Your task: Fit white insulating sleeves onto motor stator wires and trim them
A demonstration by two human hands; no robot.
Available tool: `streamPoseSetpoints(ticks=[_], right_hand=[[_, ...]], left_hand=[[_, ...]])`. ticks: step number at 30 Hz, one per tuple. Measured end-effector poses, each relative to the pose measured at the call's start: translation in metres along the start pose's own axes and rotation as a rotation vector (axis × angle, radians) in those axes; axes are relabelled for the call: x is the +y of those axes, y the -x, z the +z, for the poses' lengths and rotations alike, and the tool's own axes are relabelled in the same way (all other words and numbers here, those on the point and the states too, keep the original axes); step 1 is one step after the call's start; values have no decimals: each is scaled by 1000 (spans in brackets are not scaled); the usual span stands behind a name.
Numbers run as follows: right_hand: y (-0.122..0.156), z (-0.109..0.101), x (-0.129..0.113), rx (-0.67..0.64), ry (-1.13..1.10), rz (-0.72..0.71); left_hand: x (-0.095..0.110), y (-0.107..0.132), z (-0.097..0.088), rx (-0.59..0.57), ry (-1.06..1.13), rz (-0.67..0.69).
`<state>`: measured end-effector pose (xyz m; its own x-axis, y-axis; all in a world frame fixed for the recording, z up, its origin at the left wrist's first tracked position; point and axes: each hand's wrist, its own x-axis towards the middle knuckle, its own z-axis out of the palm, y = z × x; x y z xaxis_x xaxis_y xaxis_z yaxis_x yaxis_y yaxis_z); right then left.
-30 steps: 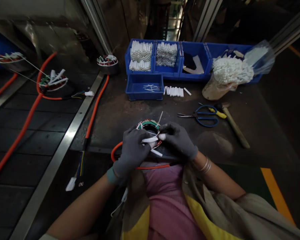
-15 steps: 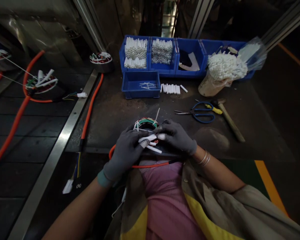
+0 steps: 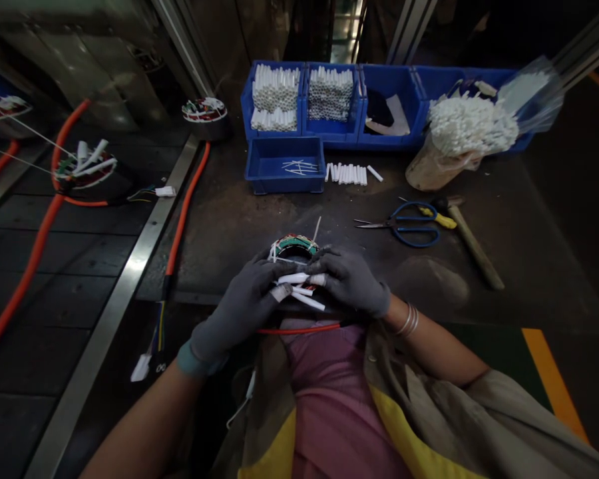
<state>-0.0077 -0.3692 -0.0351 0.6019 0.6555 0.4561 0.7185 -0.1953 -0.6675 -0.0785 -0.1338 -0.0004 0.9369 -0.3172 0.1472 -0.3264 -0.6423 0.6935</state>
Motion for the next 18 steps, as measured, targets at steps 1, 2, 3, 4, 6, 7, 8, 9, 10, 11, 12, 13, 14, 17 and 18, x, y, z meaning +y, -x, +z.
streamPoseSetpoints(ticks=[1,2,3,4,6,7,8,9,10,11,12,13,14,17,18], right_hand=[[1,0,1,-8,9,4],[1,0,2,-19,18,6],[2,0,3,-30,25,7],[2,0,3,-36,31,3],[2,1,3,-29,45,-15],[2,2,3,-12,53,-29],[2,2,3,7,64,-46],[3,3,4,24,78,-62],[3,4,4,38,92,-76],[4,4,4,44,106,-84],[6,5,4,46,115,-89],[7,5,5,41,119,-89],[7,6,6,31,116,-82],[8,5,8,-5,77,-53],[8,4,9,-13,49,-43]], left_hand=[[-1,0,-1,0,15,-21],[-1,1,-2,10,27,-46],[-1,1,-2,24,37,-72],[-1,1,-1,38,48,-96],[0,1,0,60,80,-147],[1,2,1,68,99,-175],[1,2,2,78,118,-201],[2,2,2,84,134,-221],[3,2,3,88,146,-235],[4,2,3,93,158,-241],[4,2,3,101,167,-236],[4,1,4,110,171,-222],[3,1,4,123,167,-198],[0,1,7,151,95,-82],[-1,1,8,152,53,-36]])
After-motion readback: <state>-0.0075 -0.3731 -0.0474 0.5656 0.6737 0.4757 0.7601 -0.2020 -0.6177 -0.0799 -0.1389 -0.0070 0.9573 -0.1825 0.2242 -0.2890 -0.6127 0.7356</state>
